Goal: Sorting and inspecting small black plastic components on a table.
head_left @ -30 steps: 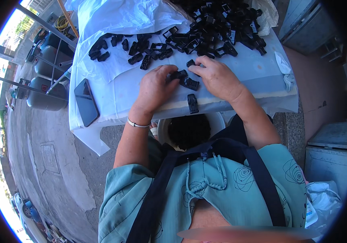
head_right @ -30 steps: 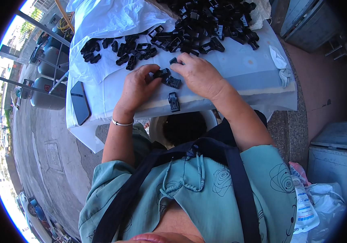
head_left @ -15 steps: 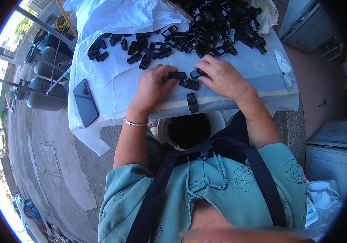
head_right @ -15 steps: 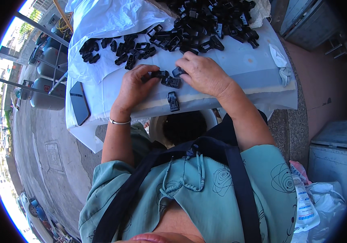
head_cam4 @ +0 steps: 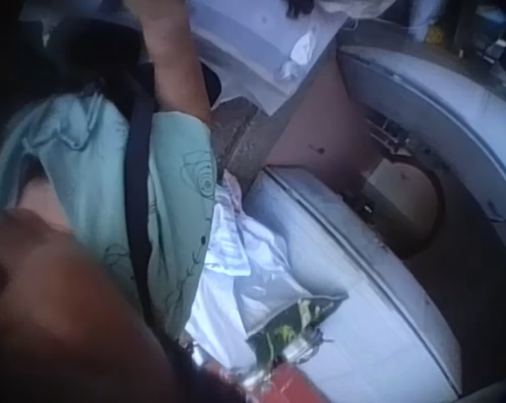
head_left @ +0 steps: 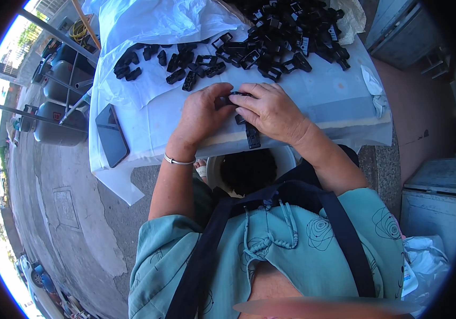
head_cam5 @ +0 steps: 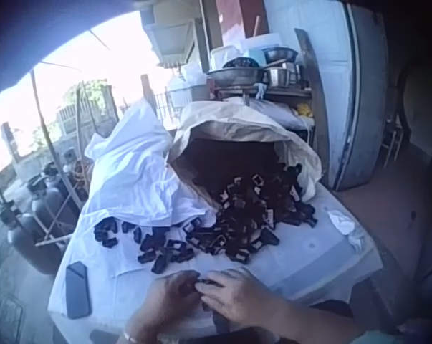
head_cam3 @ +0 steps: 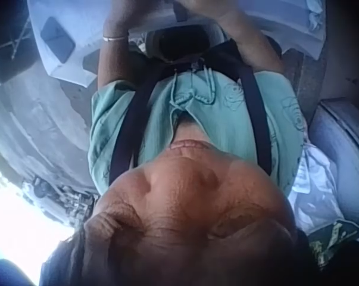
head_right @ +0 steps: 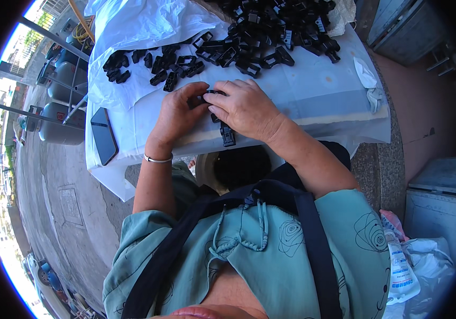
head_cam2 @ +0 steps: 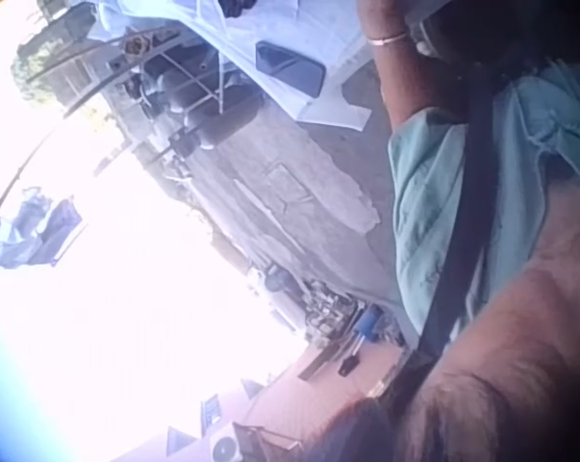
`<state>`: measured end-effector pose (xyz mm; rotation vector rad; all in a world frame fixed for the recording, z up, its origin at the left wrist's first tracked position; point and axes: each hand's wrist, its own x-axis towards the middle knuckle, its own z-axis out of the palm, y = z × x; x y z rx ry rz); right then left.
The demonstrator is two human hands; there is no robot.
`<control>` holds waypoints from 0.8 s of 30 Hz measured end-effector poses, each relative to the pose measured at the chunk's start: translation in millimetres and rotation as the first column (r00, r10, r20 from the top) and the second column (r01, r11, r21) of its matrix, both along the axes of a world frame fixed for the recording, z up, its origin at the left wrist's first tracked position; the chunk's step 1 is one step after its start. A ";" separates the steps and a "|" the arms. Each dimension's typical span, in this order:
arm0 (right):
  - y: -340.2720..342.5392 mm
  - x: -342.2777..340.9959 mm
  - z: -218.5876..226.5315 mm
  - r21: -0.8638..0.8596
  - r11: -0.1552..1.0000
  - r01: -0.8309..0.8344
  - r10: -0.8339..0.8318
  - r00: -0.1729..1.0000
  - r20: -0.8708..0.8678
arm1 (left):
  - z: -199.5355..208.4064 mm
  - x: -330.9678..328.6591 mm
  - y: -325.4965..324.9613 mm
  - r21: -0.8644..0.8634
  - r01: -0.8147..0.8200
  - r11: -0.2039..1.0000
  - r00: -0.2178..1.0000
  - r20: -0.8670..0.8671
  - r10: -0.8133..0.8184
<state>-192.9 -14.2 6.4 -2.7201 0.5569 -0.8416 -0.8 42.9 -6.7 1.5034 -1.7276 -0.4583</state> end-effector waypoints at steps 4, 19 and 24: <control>2.2 -2.6 -10.7 -0.027 0.999 0.045 -0.046 0.998 -0.031 | 6.5 10.7 0.5 0.000 0.059 0.998 0.984 -0.171 -0.058; -32.3 -19.5 -12.2 -0.050 0.951 0.304 -0.307 0.950 -0.059 | 9.2 -8.0 -15.4 0.025 -0.282 0.959 0.936 0.227 0.269; -21.8 -12.2 16.8 0.321 0.859 0.399 -0.286 0.894 -0.345 | 12.6 3.0 -2.8 0.091 -0.329 0.940 0.910 0.299 0.289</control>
